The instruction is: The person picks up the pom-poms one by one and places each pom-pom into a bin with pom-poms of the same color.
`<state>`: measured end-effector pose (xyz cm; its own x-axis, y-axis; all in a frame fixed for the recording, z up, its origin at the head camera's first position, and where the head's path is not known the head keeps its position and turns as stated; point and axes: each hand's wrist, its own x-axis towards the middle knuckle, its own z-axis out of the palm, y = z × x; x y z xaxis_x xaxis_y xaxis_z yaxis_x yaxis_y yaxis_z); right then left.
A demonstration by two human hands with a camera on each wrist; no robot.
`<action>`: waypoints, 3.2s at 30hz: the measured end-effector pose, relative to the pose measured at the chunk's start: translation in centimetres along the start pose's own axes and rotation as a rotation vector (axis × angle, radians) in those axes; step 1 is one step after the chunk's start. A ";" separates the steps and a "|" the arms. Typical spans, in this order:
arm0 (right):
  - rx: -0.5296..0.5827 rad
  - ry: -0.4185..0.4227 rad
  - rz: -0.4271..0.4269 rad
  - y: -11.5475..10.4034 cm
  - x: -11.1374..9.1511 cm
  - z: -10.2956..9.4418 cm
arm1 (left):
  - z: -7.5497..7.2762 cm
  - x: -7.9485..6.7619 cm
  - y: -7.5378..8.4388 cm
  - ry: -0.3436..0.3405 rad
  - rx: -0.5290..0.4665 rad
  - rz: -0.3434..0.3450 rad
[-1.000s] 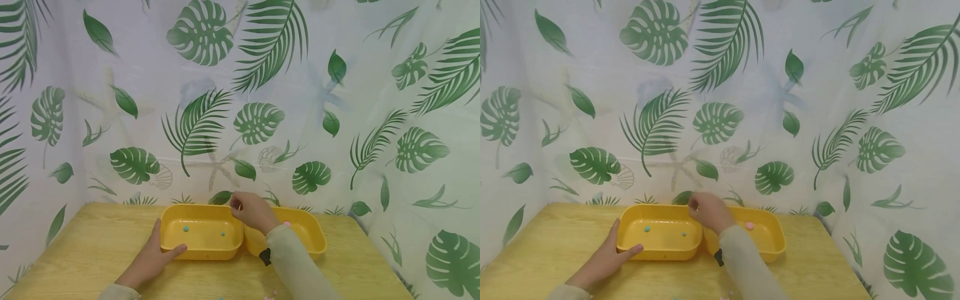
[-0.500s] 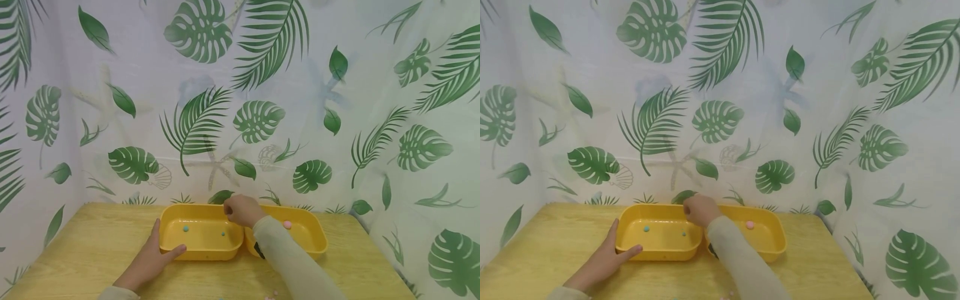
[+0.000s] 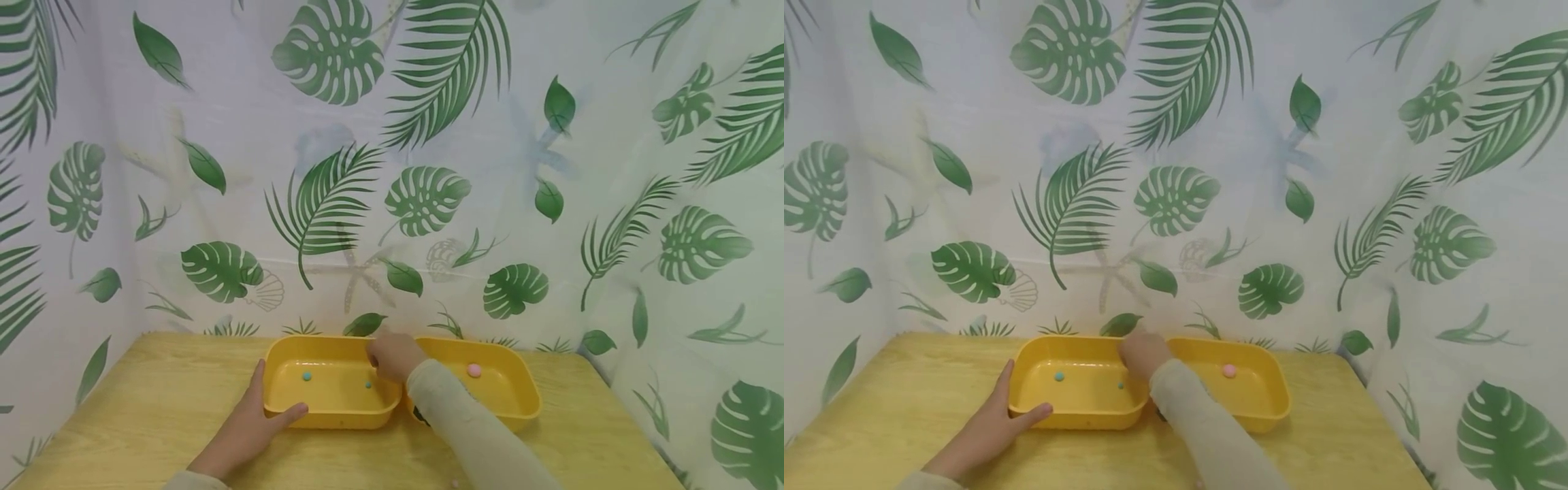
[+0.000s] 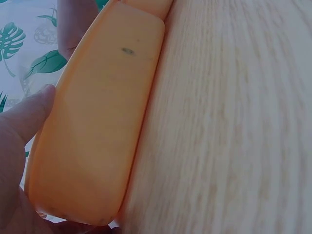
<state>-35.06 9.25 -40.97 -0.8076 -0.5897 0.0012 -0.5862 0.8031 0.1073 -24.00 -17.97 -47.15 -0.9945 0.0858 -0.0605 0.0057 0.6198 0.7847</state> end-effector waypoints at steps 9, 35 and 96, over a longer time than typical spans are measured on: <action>-0.100 0.025 -0.006 -0.1 0.2 1.2 | 0.1 0.1 -0.1 0.002 -0.014 0.000; 0.337 0.315 0.002 1.6 -7.7 -1.8 | 0.0 0.0 0.1 -0.017 -0.011 0.006; 0.446 0.209 0.006 -0.4 -14.6 1.1 | 0.2 0.0 -0.4 -0.032 0.007 -0.005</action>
<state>-23.08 17.66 -42.13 -0.8078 -0.5528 0.2044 -0.5886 0.7381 -0.3299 -24.02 -18.07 -47.56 -0.9907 0.1071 -0.0842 0.0014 0.6259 0.7799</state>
